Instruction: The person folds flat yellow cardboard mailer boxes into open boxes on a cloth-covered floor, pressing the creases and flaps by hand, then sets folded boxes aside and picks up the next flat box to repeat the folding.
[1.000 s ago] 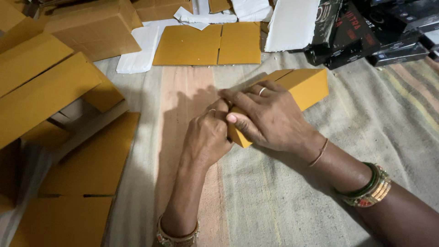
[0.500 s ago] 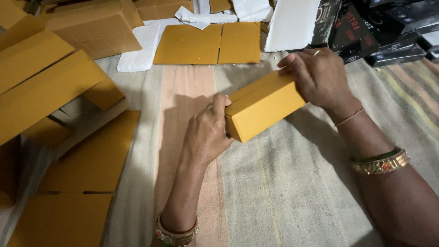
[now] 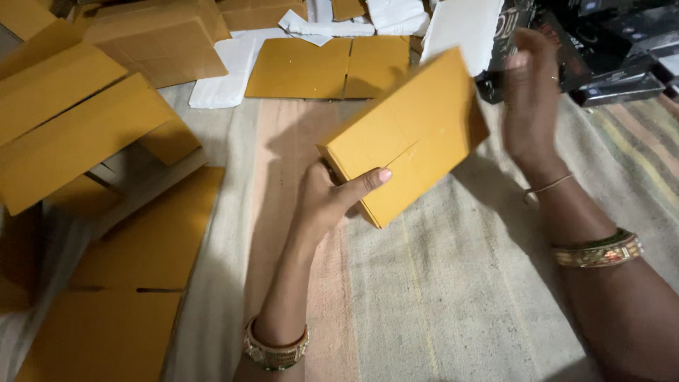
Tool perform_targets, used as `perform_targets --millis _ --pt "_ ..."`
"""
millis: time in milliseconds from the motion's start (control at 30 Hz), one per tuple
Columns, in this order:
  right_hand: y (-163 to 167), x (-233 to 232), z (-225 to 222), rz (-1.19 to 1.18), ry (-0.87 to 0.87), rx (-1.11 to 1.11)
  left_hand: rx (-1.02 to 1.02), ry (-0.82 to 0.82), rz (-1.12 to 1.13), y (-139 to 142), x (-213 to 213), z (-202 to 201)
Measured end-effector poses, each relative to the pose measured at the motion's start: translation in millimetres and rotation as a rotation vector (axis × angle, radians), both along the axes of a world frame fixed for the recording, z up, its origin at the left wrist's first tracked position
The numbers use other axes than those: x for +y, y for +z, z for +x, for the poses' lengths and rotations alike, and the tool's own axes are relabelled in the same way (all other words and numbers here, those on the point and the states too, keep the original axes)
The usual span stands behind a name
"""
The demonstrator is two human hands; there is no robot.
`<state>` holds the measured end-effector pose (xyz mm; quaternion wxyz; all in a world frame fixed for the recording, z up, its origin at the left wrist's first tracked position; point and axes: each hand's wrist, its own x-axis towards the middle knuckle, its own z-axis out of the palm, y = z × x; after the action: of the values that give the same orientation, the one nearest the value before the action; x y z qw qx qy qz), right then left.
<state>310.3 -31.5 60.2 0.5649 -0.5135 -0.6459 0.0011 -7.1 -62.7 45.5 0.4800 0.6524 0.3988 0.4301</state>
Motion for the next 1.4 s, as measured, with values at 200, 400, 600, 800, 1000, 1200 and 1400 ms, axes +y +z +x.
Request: perform_targets --millis 200,400,600,800,1000,1200,1400 --pt "2.1 -26.4 -104.5 -0.153 0.027 -0.797 -0.154 -0.116 -0.172 -34.3 26.4 -3.1" --pt "3.4 -25.0 -134.5 -0.168 0.285 -0.801 -0.022 -0.073 -0.339 -55.6 44.1 -10.7" --pt "0.8 13.8 -82.2 -0.341 0.086 -0.712 -0.054 -0.076 -0.293 -52.5 39.9 -9.9" --pt "1.0 7.3 -38.7 -0.579 0.246 -0.078 0.027 -0.105 -0.253 -41.3 35.0 -9.5" --pt "20.6 -2.5 -37.8 -0.759 0.538 0.463 -0.152 -0.184 -0.268 -37.4 26.8 -14.0" --pt "11.1 -9.2 -39.5 -0.731 0.401 0.440 -0.266 0.011 -0.286 -46.3 24.4 -5.2" --pt "-10.9 4.7 -31.8 -0.765 0.377 0.557 0.201 0.468 -0.243 -6.9 9.0 0.5"
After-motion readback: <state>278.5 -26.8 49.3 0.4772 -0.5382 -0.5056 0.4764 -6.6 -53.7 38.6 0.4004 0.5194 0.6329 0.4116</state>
